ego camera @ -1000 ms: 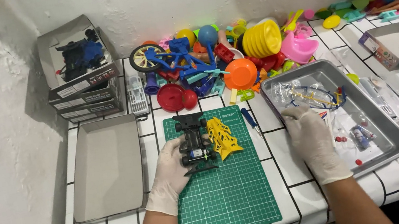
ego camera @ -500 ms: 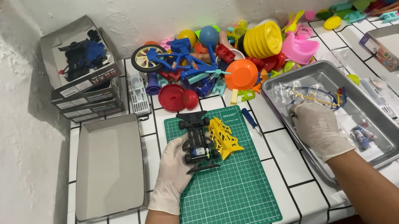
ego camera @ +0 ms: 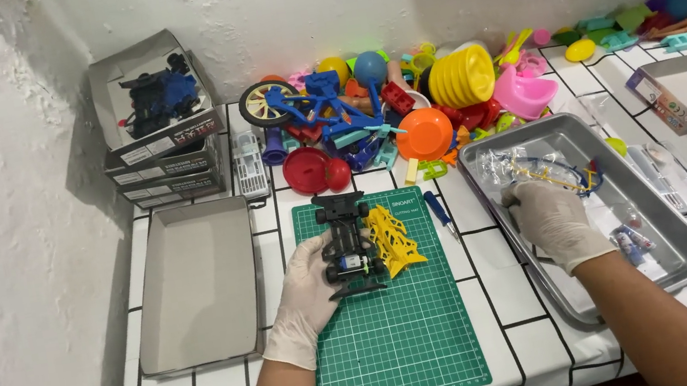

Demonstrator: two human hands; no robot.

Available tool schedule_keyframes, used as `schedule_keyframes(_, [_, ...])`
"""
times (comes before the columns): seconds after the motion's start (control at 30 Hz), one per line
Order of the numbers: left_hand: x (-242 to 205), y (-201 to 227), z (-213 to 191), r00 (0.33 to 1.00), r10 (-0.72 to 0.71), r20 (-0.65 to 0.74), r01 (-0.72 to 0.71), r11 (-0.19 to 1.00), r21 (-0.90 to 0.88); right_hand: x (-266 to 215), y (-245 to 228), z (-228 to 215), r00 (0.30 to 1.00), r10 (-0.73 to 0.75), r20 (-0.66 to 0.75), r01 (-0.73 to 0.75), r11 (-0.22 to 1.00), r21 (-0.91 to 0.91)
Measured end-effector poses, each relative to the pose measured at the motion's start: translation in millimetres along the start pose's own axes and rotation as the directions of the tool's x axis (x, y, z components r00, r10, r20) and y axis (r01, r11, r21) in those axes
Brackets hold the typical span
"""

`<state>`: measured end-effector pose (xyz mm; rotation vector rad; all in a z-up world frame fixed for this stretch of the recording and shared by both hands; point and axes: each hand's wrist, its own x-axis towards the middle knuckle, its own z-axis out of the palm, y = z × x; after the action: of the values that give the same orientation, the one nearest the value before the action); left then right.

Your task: The person assembles a yellow toy car by attaching red wheels to the chassis. They use a blue screwdriver to tighten the screws on the wheels. Finally, the person places the completed toy car into a gray box.

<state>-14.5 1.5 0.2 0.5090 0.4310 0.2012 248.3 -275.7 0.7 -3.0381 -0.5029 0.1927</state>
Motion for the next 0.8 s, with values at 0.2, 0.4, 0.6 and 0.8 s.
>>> schedule_keyframes(0.2, [-14, 5, 20, 1.000, -0.024, 0.010, 0.024, 1.000, -0.002, -40, -9, -67, 0.999, -0.036, -0.040, 0.052, 0.794, 0.605])
schedule_keyframes(0.4, [-11, 9, 21, 0.998, -0.053, 0.022, 0.052, 0.997, 0.053, -42, 6, -68, 0.978, -0.209, 0.026, -0.020, 0.033, 0.999])
schedule_keyframes(0.6, [5, -4, -7, 0.997, -0.066, -0.046, 0.066, 0.998, -0.009, -59, -29, -52, 0.914, -0.406, -0.022, -0.092, -0.258, 0.962])
schedule_keyframes(0.8, [-17, 3, 32, 0.991, -0.089, -0.099, 0.080, 0.993, -0.088, -61, -65, -1, 0.910, -0.414, 0.024, -0.122, -0.213, 0.969])
